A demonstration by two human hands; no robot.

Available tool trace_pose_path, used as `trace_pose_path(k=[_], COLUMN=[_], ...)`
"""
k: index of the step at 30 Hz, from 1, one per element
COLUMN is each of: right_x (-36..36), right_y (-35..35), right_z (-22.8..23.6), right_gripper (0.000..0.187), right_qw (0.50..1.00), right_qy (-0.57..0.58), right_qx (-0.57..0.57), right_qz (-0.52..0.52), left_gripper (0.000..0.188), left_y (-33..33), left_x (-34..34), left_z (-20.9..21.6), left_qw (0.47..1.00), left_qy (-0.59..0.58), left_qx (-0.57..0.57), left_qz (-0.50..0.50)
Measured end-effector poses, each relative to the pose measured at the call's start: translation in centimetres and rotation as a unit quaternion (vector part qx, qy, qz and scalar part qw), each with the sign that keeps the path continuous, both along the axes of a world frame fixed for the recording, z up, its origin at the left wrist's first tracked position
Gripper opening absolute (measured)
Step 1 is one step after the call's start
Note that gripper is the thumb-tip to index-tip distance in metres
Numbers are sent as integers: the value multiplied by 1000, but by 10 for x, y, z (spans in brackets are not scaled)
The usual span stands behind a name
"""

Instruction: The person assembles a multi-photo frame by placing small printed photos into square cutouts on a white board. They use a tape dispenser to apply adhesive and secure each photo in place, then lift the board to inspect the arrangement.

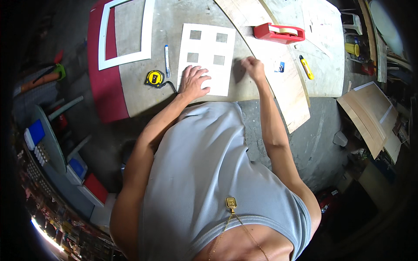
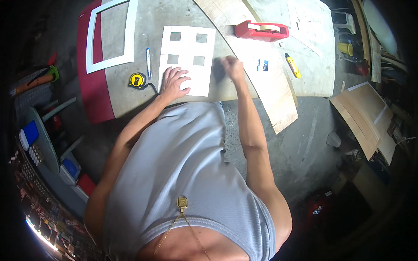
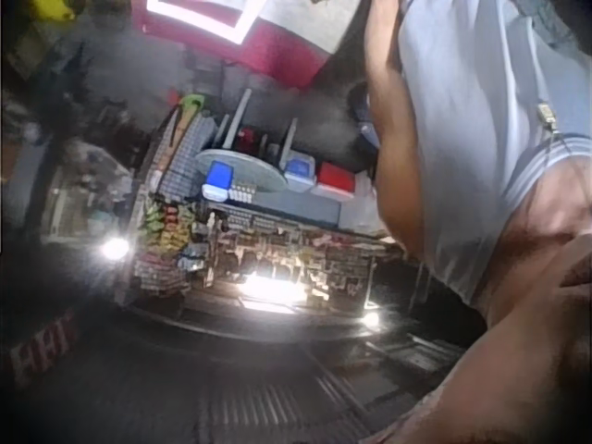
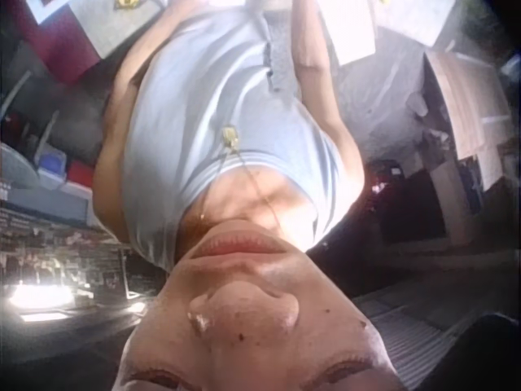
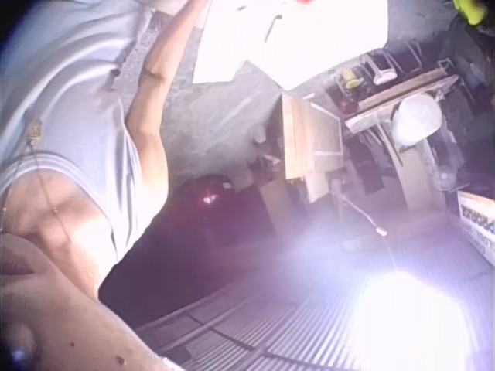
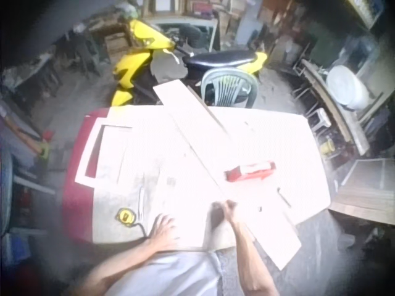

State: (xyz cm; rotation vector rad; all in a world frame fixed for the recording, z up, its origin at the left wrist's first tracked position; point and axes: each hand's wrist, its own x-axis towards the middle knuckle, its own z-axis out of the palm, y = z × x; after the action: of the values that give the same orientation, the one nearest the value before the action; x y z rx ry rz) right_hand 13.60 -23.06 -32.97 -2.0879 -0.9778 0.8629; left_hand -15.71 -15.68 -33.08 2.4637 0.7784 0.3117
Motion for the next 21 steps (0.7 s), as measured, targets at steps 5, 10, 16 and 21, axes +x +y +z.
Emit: trace_pose_path(k=[5, 10, 16, 21], right_x=[-51, -63, -65, -59], right_y=[0, 28, 40, 34], right_z=[38, 33, 27, 23], right_gripper=[16, 28, 31, 32], right_qw=[964, 930, 919, 943], right_qy=[-10, -21, -8, 18], right_qx=[-52, -18, -32, -40], right_qz=[262, 367, 393, 330], left_gripper=[40, 32, 17, 14], left_y=[9, 19, 17, 11], left_x=[13, 31, 38, 41], left_z=[11, 7, -3, -9], left_qw=[997, 993, 993, 989], left_qy=[-50, -91, -61, -23], left_qx=[-25, -59, -42, -62], left_qz=[54, 46, 97, 136])
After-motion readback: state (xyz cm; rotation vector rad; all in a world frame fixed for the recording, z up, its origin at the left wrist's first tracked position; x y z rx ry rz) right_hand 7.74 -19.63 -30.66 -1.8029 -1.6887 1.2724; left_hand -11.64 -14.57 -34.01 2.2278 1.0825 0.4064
